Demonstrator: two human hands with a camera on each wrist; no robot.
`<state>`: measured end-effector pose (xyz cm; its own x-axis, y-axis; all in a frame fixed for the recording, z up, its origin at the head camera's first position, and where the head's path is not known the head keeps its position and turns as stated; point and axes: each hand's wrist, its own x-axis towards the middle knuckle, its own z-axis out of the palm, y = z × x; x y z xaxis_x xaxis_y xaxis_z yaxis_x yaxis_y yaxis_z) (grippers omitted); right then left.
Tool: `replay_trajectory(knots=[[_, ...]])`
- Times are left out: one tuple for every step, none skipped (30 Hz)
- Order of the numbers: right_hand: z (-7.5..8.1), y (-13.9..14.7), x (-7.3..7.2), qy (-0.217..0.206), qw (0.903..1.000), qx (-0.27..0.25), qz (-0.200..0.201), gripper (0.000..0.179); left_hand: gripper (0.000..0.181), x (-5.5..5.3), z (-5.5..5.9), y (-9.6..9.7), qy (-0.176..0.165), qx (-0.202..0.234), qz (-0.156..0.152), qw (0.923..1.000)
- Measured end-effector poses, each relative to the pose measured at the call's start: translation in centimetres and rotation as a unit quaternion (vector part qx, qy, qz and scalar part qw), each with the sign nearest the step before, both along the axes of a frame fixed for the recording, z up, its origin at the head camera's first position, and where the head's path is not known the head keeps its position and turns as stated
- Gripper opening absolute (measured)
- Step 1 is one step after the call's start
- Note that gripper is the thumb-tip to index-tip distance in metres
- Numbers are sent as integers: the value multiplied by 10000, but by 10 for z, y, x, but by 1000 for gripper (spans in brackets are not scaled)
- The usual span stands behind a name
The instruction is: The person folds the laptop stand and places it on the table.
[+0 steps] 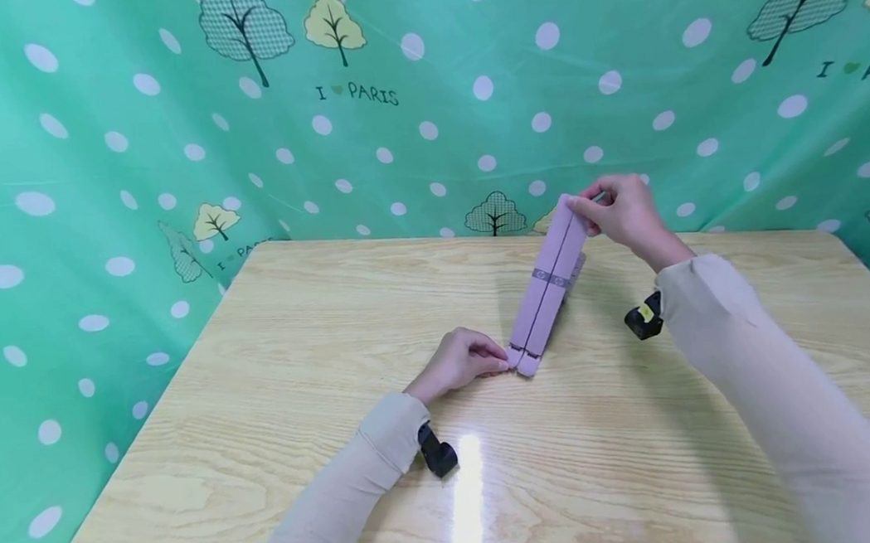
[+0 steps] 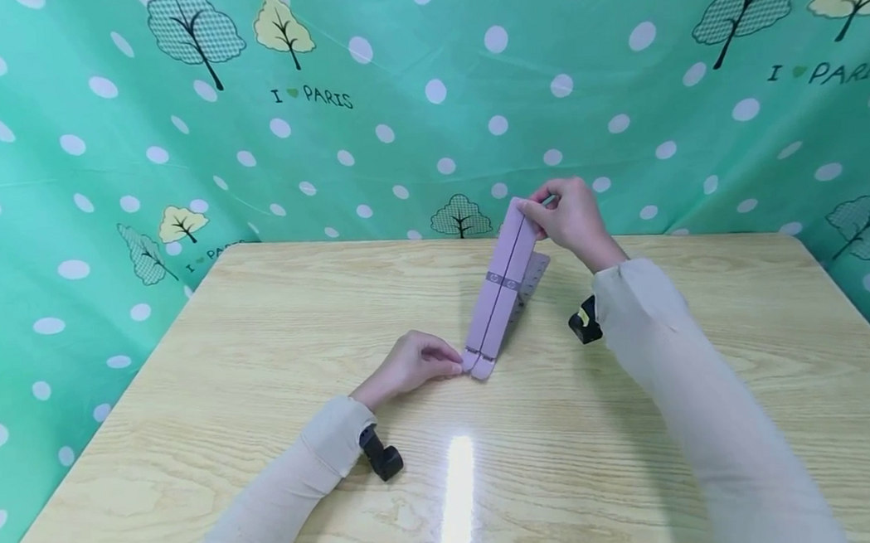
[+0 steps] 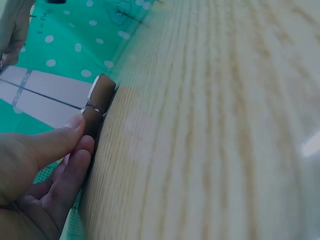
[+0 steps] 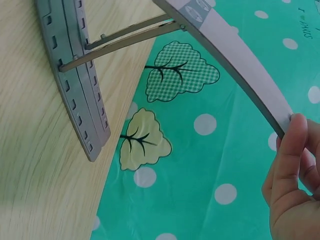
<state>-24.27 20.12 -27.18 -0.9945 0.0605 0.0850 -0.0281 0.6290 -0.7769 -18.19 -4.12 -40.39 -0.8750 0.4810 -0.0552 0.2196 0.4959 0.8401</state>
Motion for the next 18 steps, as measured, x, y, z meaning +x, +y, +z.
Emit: replay_trajectory(knots=[[0,2,2,20,10000,-19,-11,37,9,-1,0,0,-8,-19,12,10000],[0,3,3,36,10000,-21,-18,36,9,-2,0,0,-32,-9,13,10000],[0,5,5,52,10000,1,-25,36,9,-3,0,0,-55,-5,11,10000],[0,7,7,72,10000,31,-25,36,9,-4,0,0,-99,18,17,9999],[0,9,9,95,9999,64,-18,36,10,-4,0,-1,-142,44,28,9999],[0,11,11,122,9999,114,-7,35,10,-5,0,-1,-179,58,36,9998],[0,12,12,135,9998,154,0,35,10,-6,1,-1,-193,61,43,9998],[0,14,14,139,9997,213,-1,35,10,-7,1,0,-188,49,40,9998],[0,15,15,146,9996,255,-4,35,10,-7,2,0,-165,13,34,9999],[0,16,17,167,9995,280,-7,34,10,-8,2,0,-145,-9,28,9999],[0,17,18,181,9994,304,-15,33,10,-9,3,0,-94,-48,1,9999],[-1,18,19,193,9993,316,-29,33,10,-10,3,0,-55,-87,-27,9999],[-1,19,21,199,9992,331,-35,33,10,-11,3,0,-50,-106,-58,9999],[-1,20,22,215,9992,346,-36,33,10,-12,3,1,-64,-120,-91,9999],[-2,21,23,227,9991,350,-31,32,9,-13,3,1,-105,-96,-119,9998],[-2,22,24,244,9990,364,-27,31,9,-14,3,1,-151,-88,-142,9997],[-2,23,25,274,9990,350,-13,32,9,-15,3,1,-194,-93,-159,9996],[-3,24,26,295,9990,344,-4,32,9,-16,3,1,-244,-90,-168,9995]])
